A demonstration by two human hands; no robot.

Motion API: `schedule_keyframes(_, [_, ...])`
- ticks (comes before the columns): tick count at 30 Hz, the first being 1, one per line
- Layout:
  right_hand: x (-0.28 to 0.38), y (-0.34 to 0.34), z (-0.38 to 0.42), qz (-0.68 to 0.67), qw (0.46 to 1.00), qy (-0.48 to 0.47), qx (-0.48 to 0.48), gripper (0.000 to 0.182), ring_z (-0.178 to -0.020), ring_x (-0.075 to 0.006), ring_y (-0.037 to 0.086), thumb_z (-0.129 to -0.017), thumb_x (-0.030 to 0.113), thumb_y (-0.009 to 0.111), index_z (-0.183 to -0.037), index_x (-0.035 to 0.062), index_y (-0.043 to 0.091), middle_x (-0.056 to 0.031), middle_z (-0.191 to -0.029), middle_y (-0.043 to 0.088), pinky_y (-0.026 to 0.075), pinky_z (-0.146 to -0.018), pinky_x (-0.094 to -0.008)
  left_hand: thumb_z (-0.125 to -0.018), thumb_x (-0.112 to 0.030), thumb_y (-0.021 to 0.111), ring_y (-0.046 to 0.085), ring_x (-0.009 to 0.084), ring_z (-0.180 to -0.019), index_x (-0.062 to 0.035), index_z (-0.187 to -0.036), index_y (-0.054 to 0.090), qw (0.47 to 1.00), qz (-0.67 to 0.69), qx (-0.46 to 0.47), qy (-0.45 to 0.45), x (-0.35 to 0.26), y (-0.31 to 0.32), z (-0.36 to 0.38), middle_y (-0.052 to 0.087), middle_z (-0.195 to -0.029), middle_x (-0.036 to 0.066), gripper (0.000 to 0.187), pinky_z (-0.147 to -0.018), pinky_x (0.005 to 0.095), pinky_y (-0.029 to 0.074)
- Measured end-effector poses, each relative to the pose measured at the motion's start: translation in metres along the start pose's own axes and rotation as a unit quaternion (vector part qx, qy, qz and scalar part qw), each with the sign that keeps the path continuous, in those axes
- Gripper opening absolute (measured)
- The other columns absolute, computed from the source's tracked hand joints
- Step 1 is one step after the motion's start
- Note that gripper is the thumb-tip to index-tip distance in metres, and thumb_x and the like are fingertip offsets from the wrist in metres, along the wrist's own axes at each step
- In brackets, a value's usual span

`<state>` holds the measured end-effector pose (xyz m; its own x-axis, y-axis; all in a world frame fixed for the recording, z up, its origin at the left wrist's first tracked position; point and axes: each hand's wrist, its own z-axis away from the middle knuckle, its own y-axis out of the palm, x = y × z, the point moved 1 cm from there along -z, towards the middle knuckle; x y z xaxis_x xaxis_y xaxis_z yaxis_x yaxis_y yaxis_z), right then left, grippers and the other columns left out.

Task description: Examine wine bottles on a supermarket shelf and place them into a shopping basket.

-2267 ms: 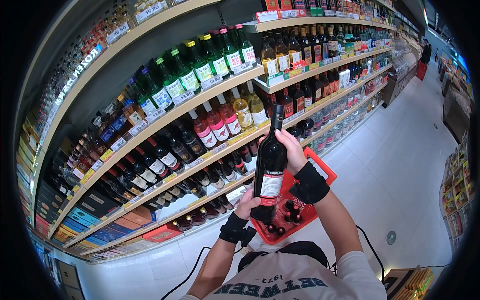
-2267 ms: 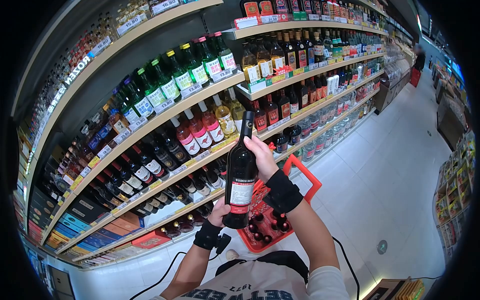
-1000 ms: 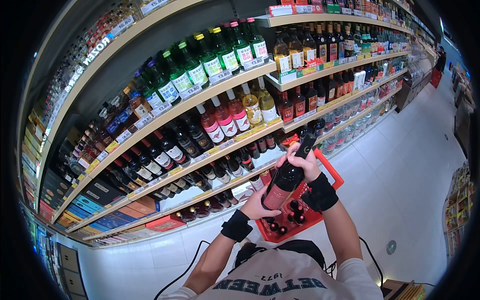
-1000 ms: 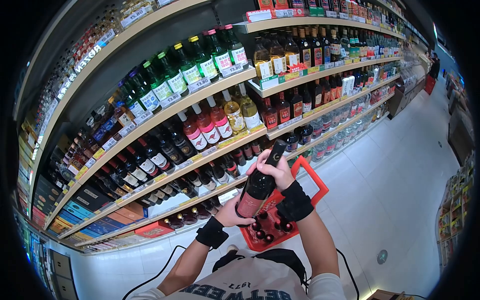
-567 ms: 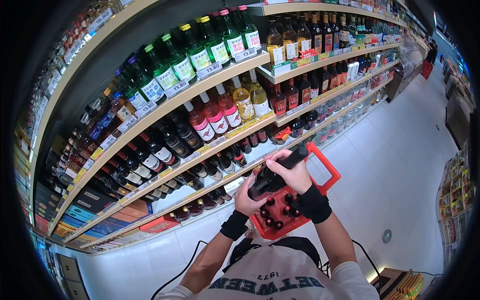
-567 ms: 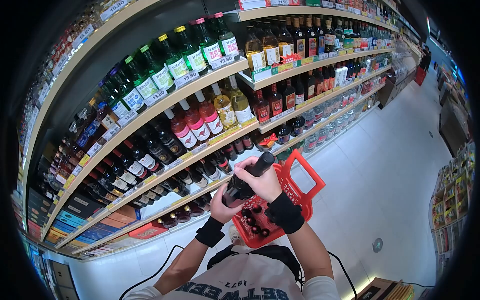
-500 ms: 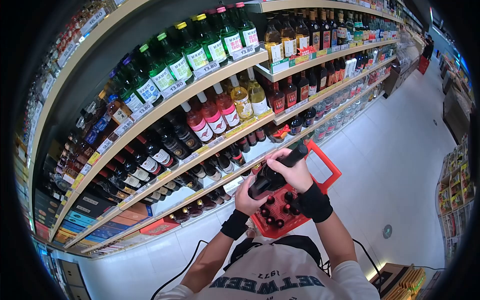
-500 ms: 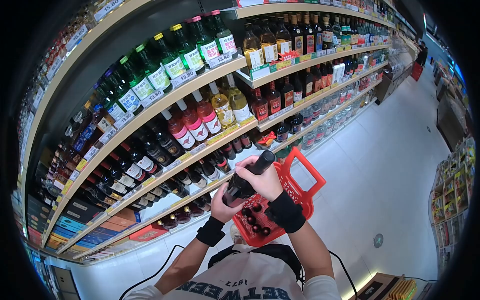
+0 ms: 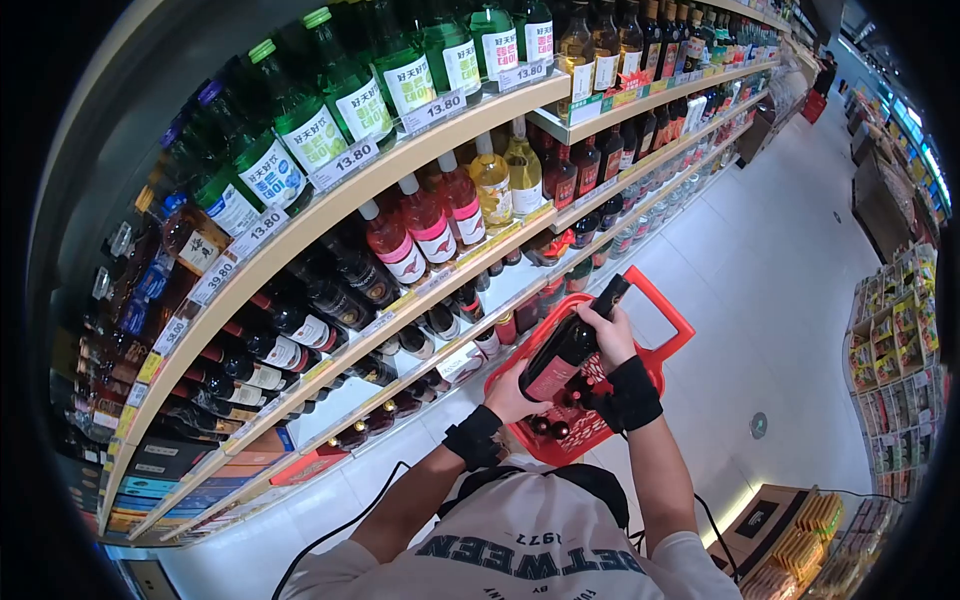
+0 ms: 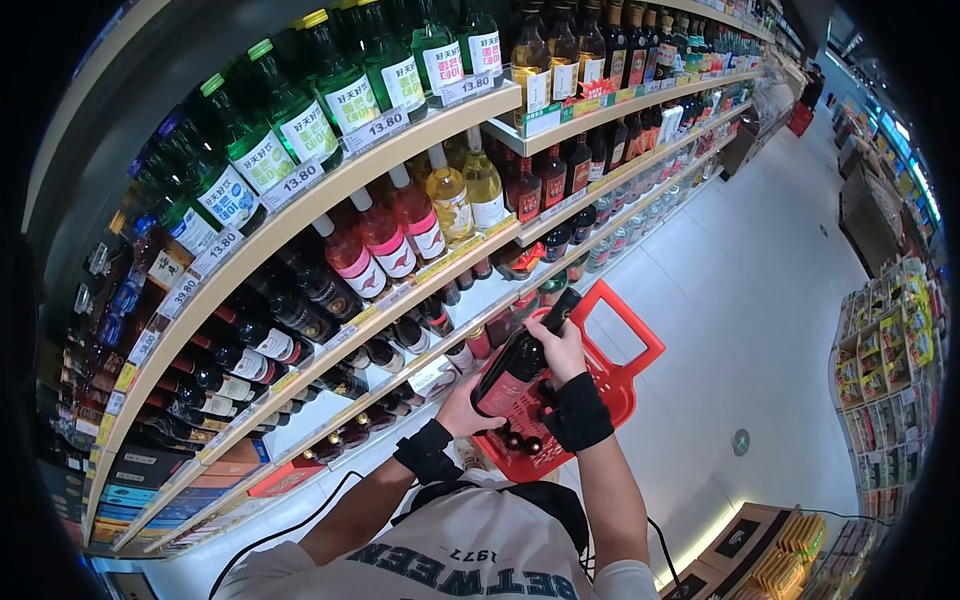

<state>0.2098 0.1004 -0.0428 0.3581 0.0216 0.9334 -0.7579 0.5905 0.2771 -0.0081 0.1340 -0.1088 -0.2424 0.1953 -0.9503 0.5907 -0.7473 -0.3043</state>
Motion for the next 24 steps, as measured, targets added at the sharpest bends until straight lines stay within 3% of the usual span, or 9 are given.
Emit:
schedule_keyframes(1, [-0.005,0.002,-0.002,-0.016,1.000,0.022,0.010,0.018,-0.078,-0.0120,0.063,-0.091,0.015,0.070,-0.099,0.0015,0.061,-0.0036,-0.088,0.065,0.050,-0.072,-0.0284,-0.063,-0.025,0.089,0.065,0.0231,-0.106,-0.0011,-0.131,0.051,0.999,0.039,0.012,0.021,0.009,-0.003,-0.002,0.066,-0.117,0.015,0.082,-0.095,0.0341,0.050])
schedule_keyframes(4, [-0.022,0.009,-0.008,-0.028,0.998,0.058,0.006,0.021,-0.082,-0.0134,0.064,-0.093,0.014,0.066,-0.106,0.0011,0.058,-0.0042,-0.091,0.065,0.052,-0.075,-0.0297,-0.066,-0.018,0.089,0.062,0.0154,-0.105,-0.0003,-0.133,0.049,0.994,0.069,0.082,-0.025,0.030,-0.018,-0.003,0.064,-0.117,0.008,0.081,-0.097,0.0324,0.048])
schedule_keyframes(7, [-0.027,0.019,-0.004,-0.036,0.997,0.056,-0.026,0.020,-0.080,-0.0131,0.064,-0.092,0.014,0.068,-0.105,0.0016,0.058,-0.0027,-0.090,0.065,0.052,-0.075,-0.0295,-0.067,-0.017,0.089,0.062,0.0152,-0.104,-0.0009,-0.134,0.049,0.974,0.126,0.178,-0.063,0.035,-0.031,-0.009,0.064,-0.117,0.008,0.080,-0.097,0.0323,0.048])
schedule_keyframes(10, [-0.044,0.013,-0.008,-0.058,0.993,0.078,-0.061,0.019,-0.078,-0.0122,0.063,-0.092,0.014,0.068,-0.104,0.0024,0.058,-0.0025,-0.089,0.065,0.052,-0.074,-0.0291,-0.065,-0.016,0.089,0.064,0.0170,-0.104,-0.0010,-0.128,0.053,0.975,0.138,0.169,-0.050,0.035,-0.032,-0.012,0.067,-0.115,0.009,0.074,-0.096,0.0330,0.049])
schedule_keyframes(17, [-0.065,-0.014,-0.007,-0.034,0.994,0.093,-0.040,0.023,-0.078,-0.0146,0.067,-0.090,0.015,0.072,-0.104,0.0035,0.058,-0.0048,-0.088,0.067,0.055,-0.073,-0.0302,-0.066,-0.017,0.089,0.063,0.0149,-0.102,-0.0034,-0.129,0.053,0.969,0.125,0.192,-0.092,0.047,-0.022,-0.016,0.066,-0.113,0.006,0.074,-0.096,0.0328,0.048])
schedule_keyframes(24, [-0.093,-0.036,-0.019,-0.046,0.989,0.140,-0.032,0.017,-0.075,-0.0103,0.064,-0.089,0.014,0.074,-0.097,0.0053,0.062,-0.0013,-0.086,0.067,0.052,-0.072,-0.0270,-0.062,-0.026,0.089,0.065,0.0193,-0.103,-0.0042,-0.125,0.056,0.979,-0.008,0.140,-0.146,0.036,-0.002,-0.014,0.068,-0.113,0.009,0.074,-0.094,0.0348,0.050])
